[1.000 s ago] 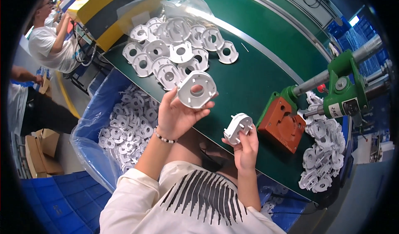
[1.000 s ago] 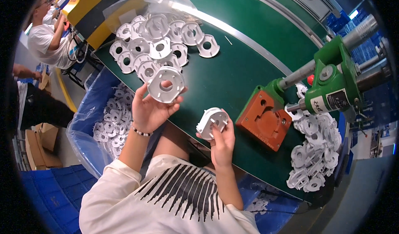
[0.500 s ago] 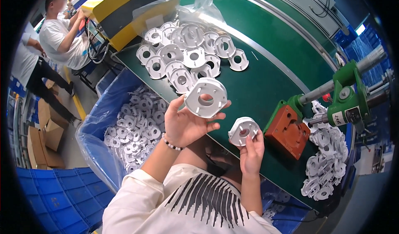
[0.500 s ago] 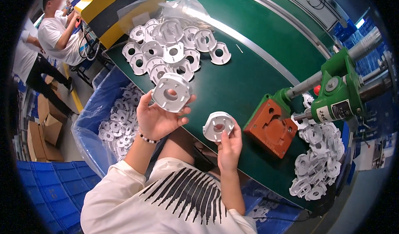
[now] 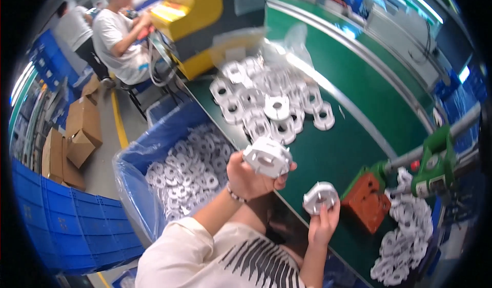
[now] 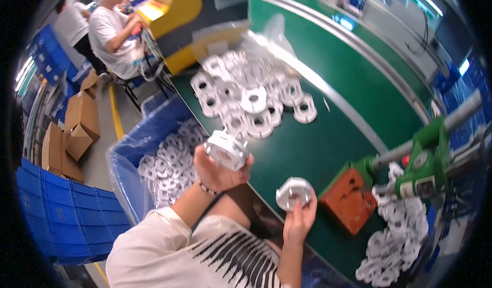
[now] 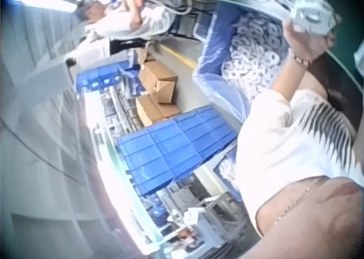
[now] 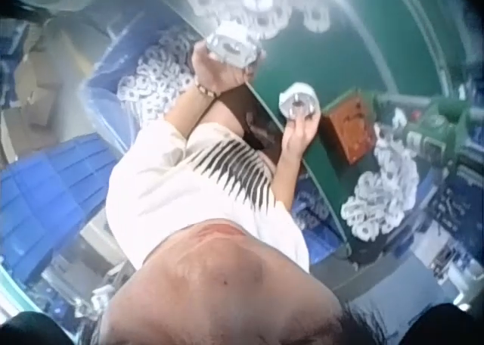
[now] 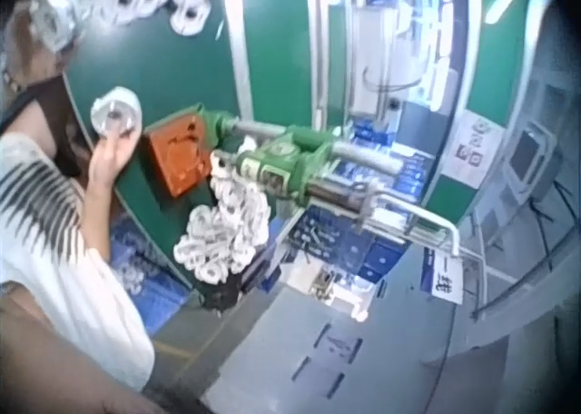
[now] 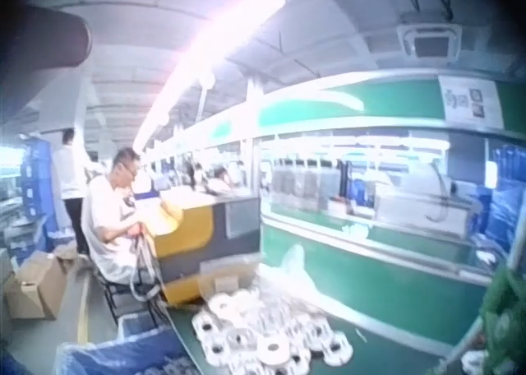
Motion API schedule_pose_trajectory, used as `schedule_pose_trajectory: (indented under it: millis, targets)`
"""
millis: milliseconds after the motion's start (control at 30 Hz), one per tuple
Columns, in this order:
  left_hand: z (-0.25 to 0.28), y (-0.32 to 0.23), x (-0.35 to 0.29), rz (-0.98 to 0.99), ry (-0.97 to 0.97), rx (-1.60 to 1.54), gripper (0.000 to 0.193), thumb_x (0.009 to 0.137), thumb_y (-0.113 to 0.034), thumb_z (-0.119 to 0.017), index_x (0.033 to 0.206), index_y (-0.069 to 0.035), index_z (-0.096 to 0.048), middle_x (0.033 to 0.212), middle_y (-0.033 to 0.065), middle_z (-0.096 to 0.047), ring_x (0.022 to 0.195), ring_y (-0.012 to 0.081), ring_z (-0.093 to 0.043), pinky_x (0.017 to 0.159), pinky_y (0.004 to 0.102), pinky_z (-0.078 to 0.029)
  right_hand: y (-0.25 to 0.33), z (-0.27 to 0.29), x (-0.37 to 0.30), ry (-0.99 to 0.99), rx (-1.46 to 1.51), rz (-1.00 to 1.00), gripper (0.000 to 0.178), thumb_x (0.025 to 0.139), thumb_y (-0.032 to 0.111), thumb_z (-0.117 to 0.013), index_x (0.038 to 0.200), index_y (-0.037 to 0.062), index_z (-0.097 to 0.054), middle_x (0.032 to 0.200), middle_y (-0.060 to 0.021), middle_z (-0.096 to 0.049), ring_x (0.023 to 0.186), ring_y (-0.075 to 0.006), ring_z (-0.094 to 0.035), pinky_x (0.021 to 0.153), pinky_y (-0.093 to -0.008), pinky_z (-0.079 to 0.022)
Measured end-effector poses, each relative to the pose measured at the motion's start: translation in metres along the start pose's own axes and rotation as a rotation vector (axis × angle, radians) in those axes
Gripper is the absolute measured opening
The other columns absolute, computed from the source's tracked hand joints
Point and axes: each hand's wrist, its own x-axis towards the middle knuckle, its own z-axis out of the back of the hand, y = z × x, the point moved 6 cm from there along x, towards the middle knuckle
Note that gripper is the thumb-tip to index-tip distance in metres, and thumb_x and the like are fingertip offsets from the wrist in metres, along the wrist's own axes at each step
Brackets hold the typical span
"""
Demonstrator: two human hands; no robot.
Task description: The person assembles plastic components by placing parts onto a fixture, inserting metal pins, pressing them with a manual press, joining plastic pieces by hand, and passing parts to a coworker.
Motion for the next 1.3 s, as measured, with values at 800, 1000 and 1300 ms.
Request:
schedule_pose_trajectory:
  millis: [800, 1000, 1300]
  targets:
    - [-0.021, -0.307, -0.077, -0.832, -0.229, 0.233, 0.056, 0.082, -0.044, -0.044, 0.119, -0.003, -0.049, 0.13, 0.0217, -0.041, 0.102, 0.0278, -0.055, 0.079, 0.0393, -0.048, 0.002, -0.052, 0.0, 0.012, -0.318, 0.071, 0.037, 0.078, -0.008, -0.04, 0.114, -0.0031, -0.045, 0.101, -0.011, -0.055, 0.092, -0.0219, -0.055, 0.081, -0.0316, -0.046]
    - [-0.033, -0.332, -0.074, -0.88, -0.334, 0.36, 0.056, 0.082, -0.048, -0.046, 0.114, -0.002, -0.051, 0.125, 0.0214, -0.046, 0.098, 0.0267, -0.058, 0.073, 0.0365, -0.05, -0.009, -0.072, 0.002, -0.03, -0.265, 0.141, 0.036, 0.077, -0.003, -0.043, 0.112, -0.0036, -0.047, 0.101, -0.0139, -0.055, 0.084, -0.0238, -0.057, 0.068, -0.0318, -0.051]
    - [-0.031, -0.351, -0.075, -0.863, -0.662, 0.696, 0.055, 0.081, -0.06, -0.047, 0.107, -0.012, -0.054, 0.101, 0.0091, -0.062, 0.088, 0.0151, -0.06, 0.065, 0.0259, -0.047, -0.045, -0.086, 0.02, 0.171, -0.268, 0.036, 0.019, 0.08, 0.005, -0.057, 0.098, 0.0008, -0.049, 0.078, -0.0062, -0.052, 0.064, -0.0163, -0.052, 0.056, -0.029, -0.048]
